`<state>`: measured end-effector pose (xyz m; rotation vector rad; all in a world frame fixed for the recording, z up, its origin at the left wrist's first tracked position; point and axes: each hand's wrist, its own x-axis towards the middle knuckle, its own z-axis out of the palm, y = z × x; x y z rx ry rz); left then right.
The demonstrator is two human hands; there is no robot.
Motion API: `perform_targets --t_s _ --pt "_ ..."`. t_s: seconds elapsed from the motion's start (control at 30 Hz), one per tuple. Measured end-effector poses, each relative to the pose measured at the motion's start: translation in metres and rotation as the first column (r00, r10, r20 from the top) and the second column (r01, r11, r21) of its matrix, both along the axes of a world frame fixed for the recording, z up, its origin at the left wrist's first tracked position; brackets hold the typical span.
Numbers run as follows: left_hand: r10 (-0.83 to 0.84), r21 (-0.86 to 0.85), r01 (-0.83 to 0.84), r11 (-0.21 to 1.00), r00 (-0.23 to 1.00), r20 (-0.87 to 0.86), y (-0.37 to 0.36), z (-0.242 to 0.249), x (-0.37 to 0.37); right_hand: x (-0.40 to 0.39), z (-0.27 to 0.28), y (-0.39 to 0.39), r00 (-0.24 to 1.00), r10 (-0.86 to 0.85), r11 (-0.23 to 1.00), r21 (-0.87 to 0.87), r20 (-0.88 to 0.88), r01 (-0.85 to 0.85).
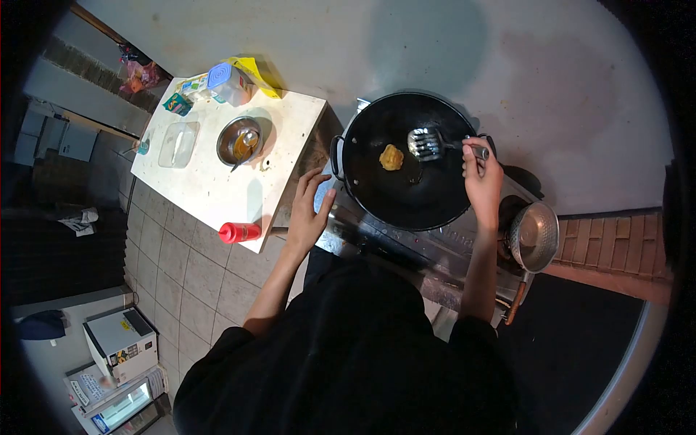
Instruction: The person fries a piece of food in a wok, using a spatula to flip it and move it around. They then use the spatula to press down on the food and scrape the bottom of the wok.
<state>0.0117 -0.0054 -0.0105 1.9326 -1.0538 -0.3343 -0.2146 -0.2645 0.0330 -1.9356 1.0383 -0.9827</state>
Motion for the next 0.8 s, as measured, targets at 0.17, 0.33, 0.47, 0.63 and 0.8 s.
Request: perform_targets --t_s 0.17,0.33,0.47,0.63,0.8 --pt "0.007 -0.015 -0.007 1.0 1.0 0.009 0.002 -0.002 0.003 0.007 -0.007 -0.002 0.987 0.149 0.979 0.128 0.067 -0.156" --pt "0.028 -0.009 -0.028 1.0 1.0 -0.001 0.006 -0.007 0.004 -0.004 0.003 0.003 0.994 0.105 0.991 0.083 -0.041 -0.101" --pt "0.014 -0.017 -0.014 1.0 1.0 0.009 0.005 -0.008 0.001 -0.015 0.008 0.006 0.994 -0.011 0.999 0.031 -0.112 0.015" --pt "0.008 -0.004 -0.008 1.0 1.0 0.001 0.001 -0.004 -0.001 -0.018 0.023 0.013 0.981 -0.059 0.998 -0.042 -0.186 0.052" --pt "0.009 -0.004 -0.009 1.0 1.0 0.002 0.002 -0.004 0.0 -0.013 0.022 0.015 0.984 -0.054 0.994 -0.103 -0.167 0.037"
